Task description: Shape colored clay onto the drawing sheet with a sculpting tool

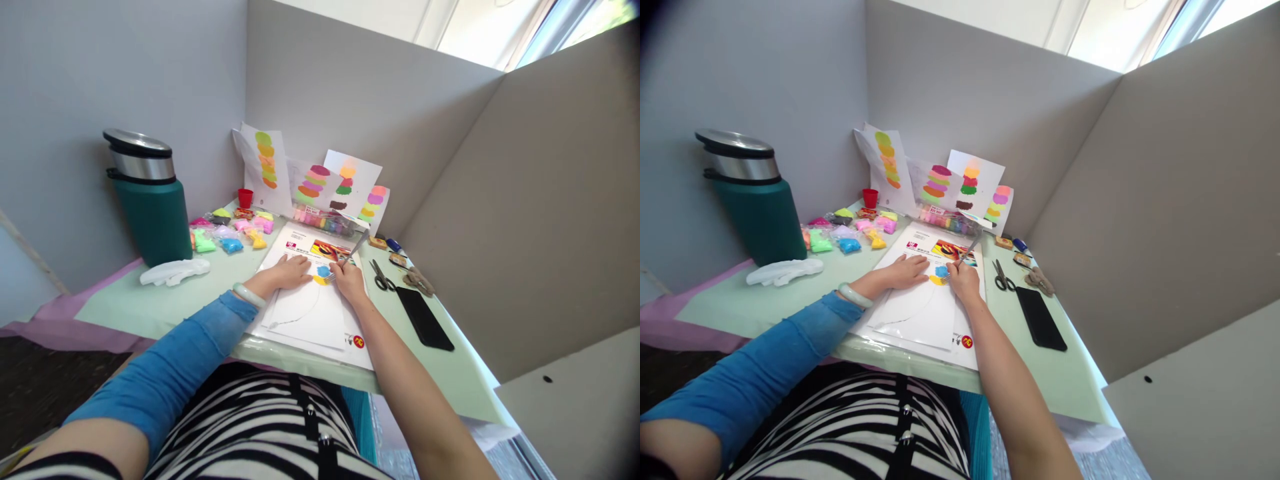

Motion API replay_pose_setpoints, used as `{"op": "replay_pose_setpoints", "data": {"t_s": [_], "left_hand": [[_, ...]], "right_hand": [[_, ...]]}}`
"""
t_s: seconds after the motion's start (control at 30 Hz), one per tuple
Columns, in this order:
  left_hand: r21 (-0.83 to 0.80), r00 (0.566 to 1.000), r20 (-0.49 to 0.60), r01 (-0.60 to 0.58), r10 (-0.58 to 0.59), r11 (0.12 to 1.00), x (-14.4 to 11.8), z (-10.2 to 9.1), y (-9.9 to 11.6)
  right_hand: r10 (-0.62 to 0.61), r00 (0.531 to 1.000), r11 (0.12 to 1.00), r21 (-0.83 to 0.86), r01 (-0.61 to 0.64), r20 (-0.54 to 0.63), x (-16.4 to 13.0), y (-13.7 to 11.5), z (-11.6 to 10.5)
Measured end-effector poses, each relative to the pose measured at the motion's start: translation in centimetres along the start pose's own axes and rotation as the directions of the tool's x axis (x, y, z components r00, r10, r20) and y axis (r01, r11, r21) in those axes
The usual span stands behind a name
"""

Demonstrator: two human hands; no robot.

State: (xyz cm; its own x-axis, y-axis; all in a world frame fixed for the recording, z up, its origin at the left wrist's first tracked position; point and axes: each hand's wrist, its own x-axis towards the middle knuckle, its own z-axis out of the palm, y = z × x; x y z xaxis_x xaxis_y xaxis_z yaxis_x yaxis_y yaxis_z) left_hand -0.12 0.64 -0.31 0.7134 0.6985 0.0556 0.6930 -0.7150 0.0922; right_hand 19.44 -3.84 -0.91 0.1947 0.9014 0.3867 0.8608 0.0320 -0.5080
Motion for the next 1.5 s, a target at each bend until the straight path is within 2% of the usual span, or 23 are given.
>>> {"op": "replay_pose_setpoints", "data": {"t_s": [0.23, 0.43, 0.7, 0.93, 1.2, 1.37, 1.5], "left_hand": [[-0.001, 1.000, 0.001, -0.006, 0.006, 1.000, -0.18, -0.24, 0.22], [-0.005, 1.000, -0.002, 0.000, 0.000, 1.000, -0.17, -0.23, 0.21], [-0.002, 1.000, 0.001, -0.020, 0.020, 1.000, -0.16, -0.19, 0.08], [-0.003, 1.000, -0.006, -0.005, 0.005, 1.000, -0.11, -0.08, 0.03], [-0.011, 1.000, 0.011, -0.006, 0.006, 1.000, -0.14, -0.28, 0.18], [-0.003, 1.000, 0.016, 0.007, -0.007, 1.000, -0.20, -0.35, 0.25], [-0.002, 1.000, 0.007, 0.001, -0.001, 1.000, -0.16, -0.21, 0.13]], "right_hand": [[0.024, 1.000, 0.995, -0.094, -0.025, -0.011, 0.04, -0.05, -0.43], [-0.010, 1.000, 1.000, 0.000, 0.010, -0.003, -0.03, -0.03, -0.03], [0.037, 0.999, 0.996, -0.076, -0.039, -0.030, 0.01, -0.23, -0.39], [-0.021, 1.000, 0.999, 0.024, 0.021, -0.021, -0.04, -0.10, 0.19], [0.022, 0.999, 1.000, -0.012, -0.022, -0.023, 0.03, -0.02, 0.03], [-0.021, 1.000, 0.999, 0.036, 0.021, -0.009, -0.06, -0.21, 0.15], [-0.013, 1.000, 1.000, -0.004, 0.013, 0.014, -0.10, -0.33, 0.18]]}}
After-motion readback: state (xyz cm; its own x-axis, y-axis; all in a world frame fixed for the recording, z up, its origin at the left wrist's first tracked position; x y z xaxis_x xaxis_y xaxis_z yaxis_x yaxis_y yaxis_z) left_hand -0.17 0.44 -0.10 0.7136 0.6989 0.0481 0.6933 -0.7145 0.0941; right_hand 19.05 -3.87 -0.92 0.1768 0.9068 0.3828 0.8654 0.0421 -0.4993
